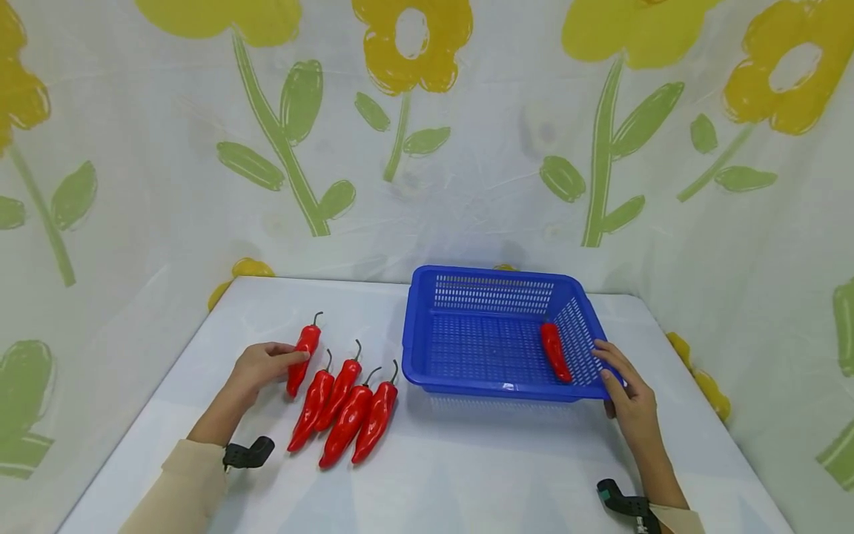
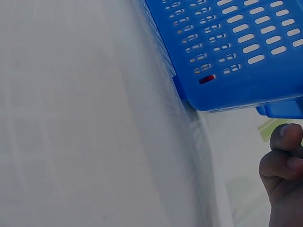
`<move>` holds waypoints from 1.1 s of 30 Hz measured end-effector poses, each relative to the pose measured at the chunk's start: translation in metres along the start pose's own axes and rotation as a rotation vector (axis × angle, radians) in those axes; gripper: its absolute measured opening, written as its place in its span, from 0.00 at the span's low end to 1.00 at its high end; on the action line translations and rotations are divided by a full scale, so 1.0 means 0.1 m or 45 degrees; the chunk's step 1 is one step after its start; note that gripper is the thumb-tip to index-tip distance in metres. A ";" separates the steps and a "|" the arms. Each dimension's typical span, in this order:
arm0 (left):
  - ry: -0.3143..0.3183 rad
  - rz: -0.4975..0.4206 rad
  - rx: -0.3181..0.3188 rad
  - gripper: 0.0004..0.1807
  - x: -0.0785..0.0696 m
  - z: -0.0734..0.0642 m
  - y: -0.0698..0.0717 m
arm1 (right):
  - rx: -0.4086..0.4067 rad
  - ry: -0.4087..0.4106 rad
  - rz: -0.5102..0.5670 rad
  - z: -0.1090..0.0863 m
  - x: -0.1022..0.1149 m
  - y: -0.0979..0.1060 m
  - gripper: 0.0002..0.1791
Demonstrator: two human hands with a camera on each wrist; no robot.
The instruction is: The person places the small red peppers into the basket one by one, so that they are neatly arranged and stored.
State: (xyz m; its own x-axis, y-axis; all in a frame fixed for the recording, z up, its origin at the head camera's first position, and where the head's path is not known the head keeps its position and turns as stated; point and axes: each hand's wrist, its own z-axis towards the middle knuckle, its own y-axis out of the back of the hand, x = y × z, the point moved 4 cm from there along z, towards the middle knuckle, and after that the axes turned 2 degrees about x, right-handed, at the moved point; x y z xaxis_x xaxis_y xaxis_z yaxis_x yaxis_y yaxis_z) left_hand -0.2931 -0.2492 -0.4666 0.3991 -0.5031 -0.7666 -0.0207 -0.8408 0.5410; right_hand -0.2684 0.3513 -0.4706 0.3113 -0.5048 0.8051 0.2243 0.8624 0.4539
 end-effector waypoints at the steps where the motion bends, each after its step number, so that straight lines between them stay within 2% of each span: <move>1: -0.007 -0.005 -0.002 0.40 -0.01 -0.01 0.01 | -0.004 -0.006 0.000 0.00 0.00 0.00 0.20; 10: -0.045 -0.093 0.001 0.41 -0.12 -0.07 -0.01 | 0.003 -0.022 -0.020 0.00 -0.01 0.01 0.21; 14: -0.079 -0.149 0.057 0.41 -0.23 -0.12 -0.04 | 0.010 -0.014 -0.009 0.00 -0.02 0.00 0.21; 21: -0.164 -0.221 0.108 0.40 -0.47 -0.24 -0.12 | 0.007 -0.016 -0.003 0.00 -0.01 0.01 0.20; 33: -0.250 -0.329 0.178 0.38 -0.76 -0.30 -0.24 | 0.012 0.020 -0.020 0.01 -0.04 0.00 0.20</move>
State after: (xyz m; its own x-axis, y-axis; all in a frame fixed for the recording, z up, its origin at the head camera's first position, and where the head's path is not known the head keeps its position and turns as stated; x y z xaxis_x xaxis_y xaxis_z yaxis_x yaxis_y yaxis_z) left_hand -0.2952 -0.1845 -0.4108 0.2236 -0.2878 -0.9312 -0.0730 -0.9577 0.2784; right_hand -0.2704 0.3535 -0.4731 0.3225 -0.5186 0.7918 0.2208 0.8547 0.4699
